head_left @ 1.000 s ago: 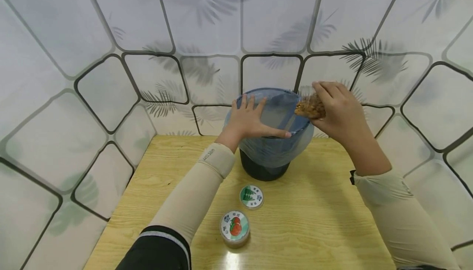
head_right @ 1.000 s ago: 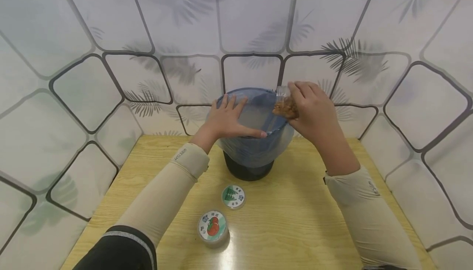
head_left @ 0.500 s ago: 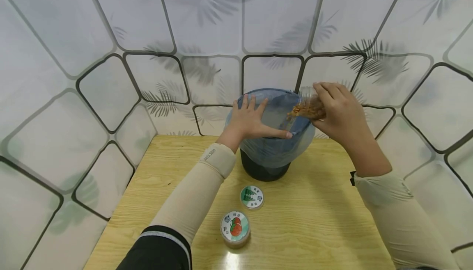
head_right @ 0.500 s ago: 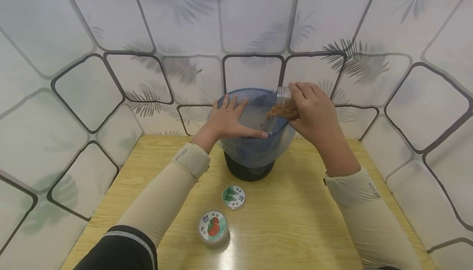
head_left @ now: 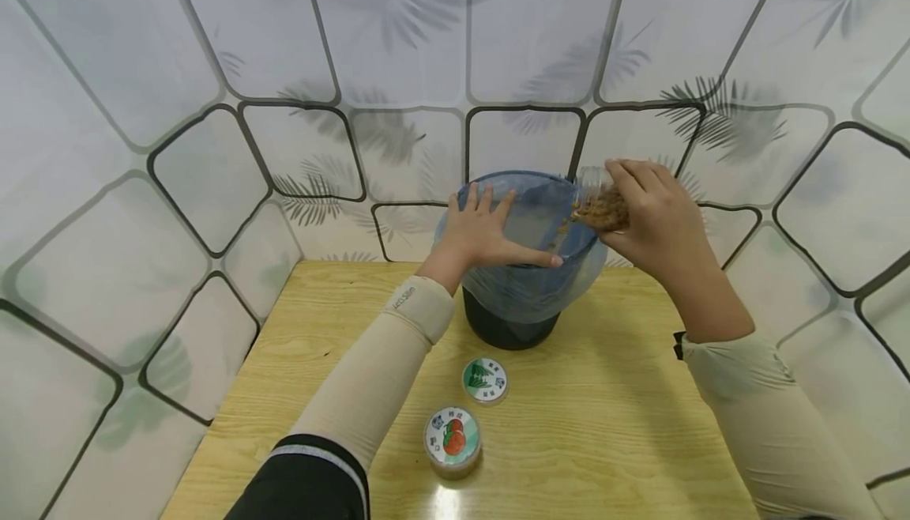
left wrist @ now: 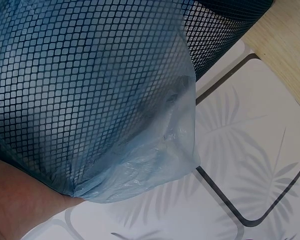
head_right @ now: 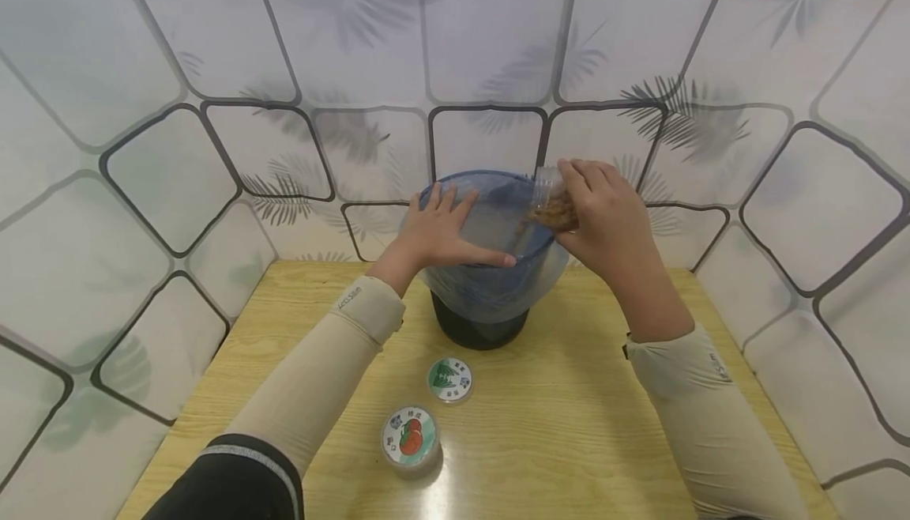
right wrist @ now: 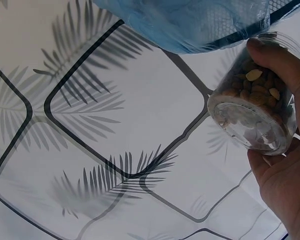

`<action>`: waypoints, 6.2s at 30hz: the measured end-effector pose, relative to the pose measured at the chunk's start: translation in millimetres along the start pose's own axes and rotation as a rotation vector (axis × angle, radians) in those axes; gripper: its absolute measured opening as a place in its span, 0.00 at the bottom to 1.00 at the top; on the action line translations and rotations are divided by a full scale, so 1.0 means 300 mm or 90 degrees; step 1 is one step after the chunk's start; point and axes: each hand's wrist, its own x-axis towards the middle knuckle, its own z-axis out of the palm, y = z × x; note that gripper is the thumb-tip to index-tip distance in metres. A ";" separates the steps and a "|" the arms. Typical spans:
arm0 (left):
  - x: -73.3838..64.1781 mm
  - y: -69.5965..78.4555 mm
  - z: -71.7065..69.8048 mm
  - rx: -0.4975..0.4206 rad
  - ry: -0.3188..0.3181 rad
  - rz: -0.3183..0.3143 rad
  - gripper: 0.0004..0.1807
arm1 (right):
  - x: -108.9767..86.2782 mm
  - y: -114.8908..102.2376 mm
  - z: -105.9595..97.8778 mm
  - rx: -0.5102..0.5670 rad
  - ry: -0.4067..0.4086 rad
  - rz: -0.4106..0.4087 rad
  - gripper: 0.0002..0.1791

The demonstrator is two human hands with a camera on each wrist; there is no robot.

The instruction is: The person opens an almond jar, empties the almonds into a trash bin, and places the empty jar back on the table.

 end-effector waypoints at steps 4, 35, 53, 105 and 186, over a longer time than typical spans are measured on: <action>0.000 -0.003 -0.001 -0.001 0.000 0.000 0.74 | 0.001 -0.001 0.002 0.003 0.003 0.004 0.57; 0.007 -0.003 0.005 -0.001 -0.004 0.000 0.74 | -0.014 0.003 0.006 -0.003 0.009 0.006 0.59; 0.003 -0.003 0.007 -0.007 0.010 -0.001 0.74 | -0.006 0.010 0.016 -0.025 0.025 -0.034 0.59; 0.000 -0.003 0.003 -0.004 0.014 0.000 0.74 | 0.007 0.006 0.033 -0.020 0.077 -0.125 0.55; 0.005 -0.009 -0.001 -0.021 0.006 0.005 0.74 | 0.018 -0.016 0.086 -0.045 0.092 -0.173 0.38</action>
